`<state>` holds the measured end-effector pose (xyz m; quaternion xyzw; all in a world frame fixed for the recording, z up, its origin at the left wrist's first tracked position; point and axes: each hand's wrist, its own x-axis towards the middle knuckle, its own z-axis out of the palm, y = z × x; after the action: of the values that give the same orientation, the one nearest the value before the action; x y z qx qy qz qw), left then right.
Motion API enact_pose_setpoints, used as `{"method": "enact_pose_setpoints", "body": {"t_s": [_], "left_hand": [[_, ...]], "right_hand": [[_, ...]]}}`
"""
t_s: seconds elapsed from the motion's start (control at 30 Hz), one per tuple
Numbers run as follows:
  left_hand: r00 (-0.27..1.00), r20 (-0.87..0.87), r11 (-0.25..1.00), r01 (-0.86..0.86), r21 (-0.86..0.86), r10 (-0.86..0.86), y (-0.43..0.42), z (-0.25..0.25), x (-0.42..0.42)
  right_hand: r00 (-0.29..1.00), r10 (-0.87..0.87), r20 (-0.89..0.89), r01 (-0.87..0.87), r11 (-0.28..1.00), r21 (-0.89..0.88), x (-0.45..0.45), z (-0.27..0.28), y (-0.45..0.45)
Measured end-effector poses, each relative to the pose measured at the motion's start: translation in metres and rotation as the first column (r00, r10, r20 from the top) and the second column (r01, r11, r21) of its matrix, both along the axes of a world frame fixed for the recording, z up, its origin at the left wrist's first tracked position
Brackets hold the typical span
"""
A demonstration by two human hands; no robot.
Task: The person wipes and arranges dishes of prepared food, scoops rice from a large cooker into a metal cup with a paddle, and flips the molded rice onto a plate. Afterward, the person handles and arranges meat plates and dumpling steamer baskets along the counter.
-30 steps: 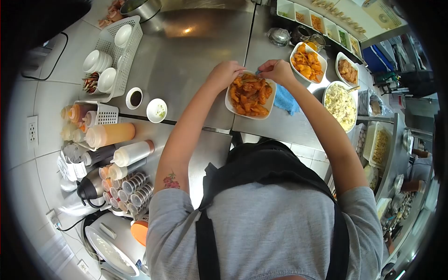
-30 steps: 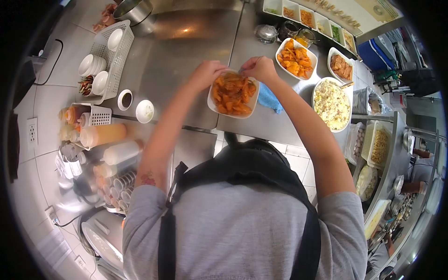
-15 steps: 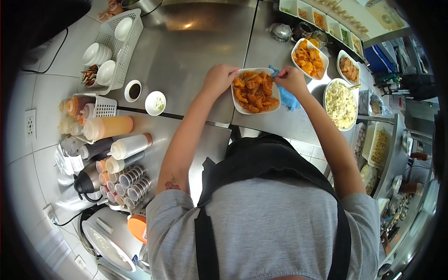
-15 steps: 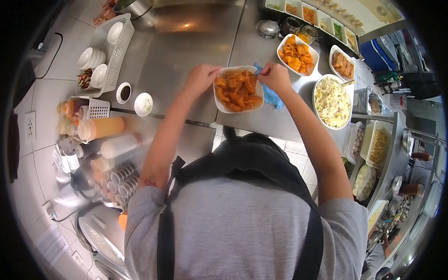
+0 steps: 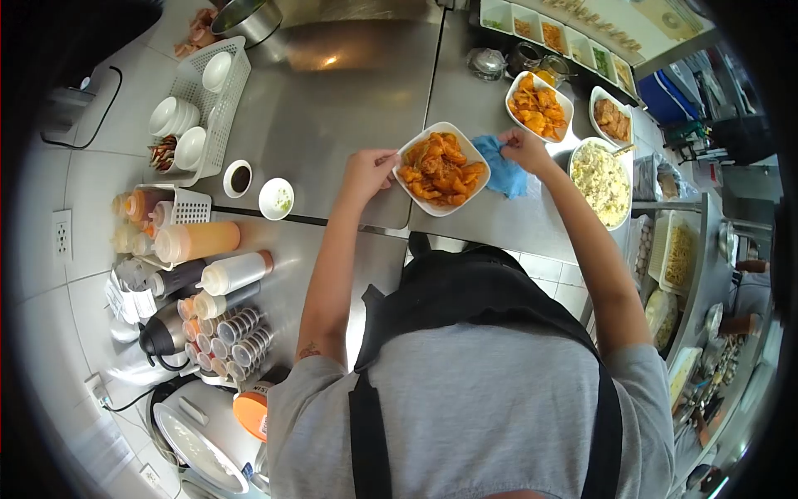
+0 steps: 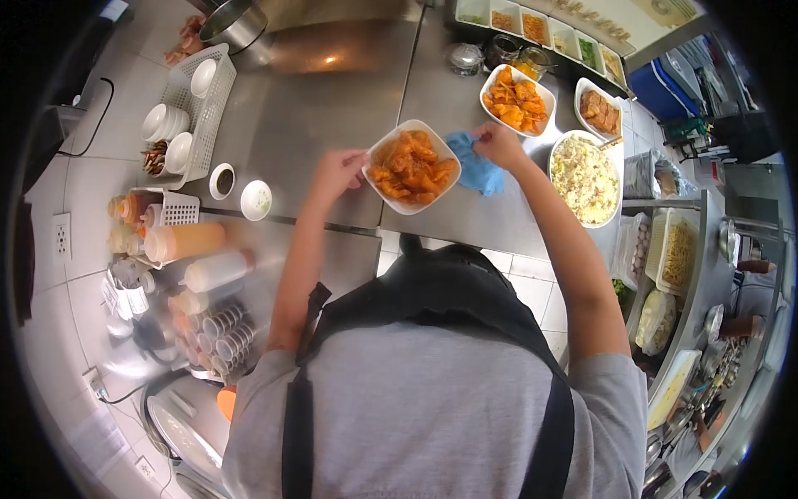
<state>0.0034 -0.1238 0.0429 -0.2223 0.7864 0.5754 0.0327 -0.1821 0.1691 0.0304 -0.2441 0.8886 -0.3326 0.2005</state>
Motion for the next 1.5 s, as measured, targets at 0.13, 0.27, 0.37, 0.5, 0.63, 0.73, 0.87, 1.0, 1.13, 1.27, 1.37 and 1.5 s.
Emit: {"method": "enact_pose_setpoints", "body": {"t_s": [0.13,0.27,0.37,0.5,0.63,0.73,0.87,1.0,1.13,1.27,1.37,1.5], "left_hand": [[1.0,0.002,0.999,-0.012,0.037,0.012,0.001,0.005,0.0],[0.998,-0.033,0.999,-0.053,0.002,0.053,0.008,0.007,0.003],[0.997,-0.046,0.996,-0.072,-0.058,0.069,0.011,0.004,0.008],[0.993,-0.068,0.994,-0.097,-0.048,0.094,0.01,-0.005,0.011],[0.999,0.026,0.987,-0.023,0.158,0.019,-0.005,-0.008,0.019],[0.997,0.079,0.999,0.019,0.042,-0.022,-0.02,-0.002,0.015],[0.975,-0.212,0.916,-0.028,-0.4,-0.063,-0.01,0.022,-0.007],[0.97,-0.17,0.905,0.091,-0.416,-0.175,0.005,-0.003,-0.061],[0.922,-0.067,0.692,0.238,-0.681,-0.382,-0.001,0.01,-0.082],[0.938,-0.101,0.713,0.178,-0.678,-0.331,-0.016,-0.011,-0.058],[0.954,0.019,0.833,0.272,-0.481,-0.301,-0.02,0.009,-0.024],[0.977,0.061,0.978,0.207,-0.022,-0.205,-0.009,0.001,0.009]], "right_hand": [[0.996,-0.056,0.073,0.068,0.982,-0.178,0.0,0.022,-0.035],[0.998,-0.03,-0.053,0.024,0.993,-0.119,0.022,0.033,-0.072],[0.979,-0.013,-0.205,0.004,0.999,-0.045,0.027,0.025,-0.079],[0.982,0.189,-0.026,-0.16,0.889,0.43,0.009,0.062,-0.056],[0.987,0.119,-0.11,-0.096,0.976,0.193,0.011,0.061,0.007],[0.94,0.26,-0.223,-0.215,0.954,0.209,0.038,0.004,0.043],[0.993,0.118,-0.025,-0.113,0.98,0.166,0.029,0.029,0.028],[0.976,-0.091,-0.196,0.066,0.99,-0.127,0.024,0.038,0.002],[0.88,0.05,-0.472,-0.092,0.994,-0.066,0.016,0.019,-0.004],[0.88,0.383,-0.28,-0.354,0.923,0.149,0.043,-0.012,0.045],[0.979,0.2,0.038,-0.203,0.951,0.235,0.066,0.062,0.033],[0.832,0.075,-0.549,-0.112,0.993,-0.033,0.107,0.02,0.032]]}}
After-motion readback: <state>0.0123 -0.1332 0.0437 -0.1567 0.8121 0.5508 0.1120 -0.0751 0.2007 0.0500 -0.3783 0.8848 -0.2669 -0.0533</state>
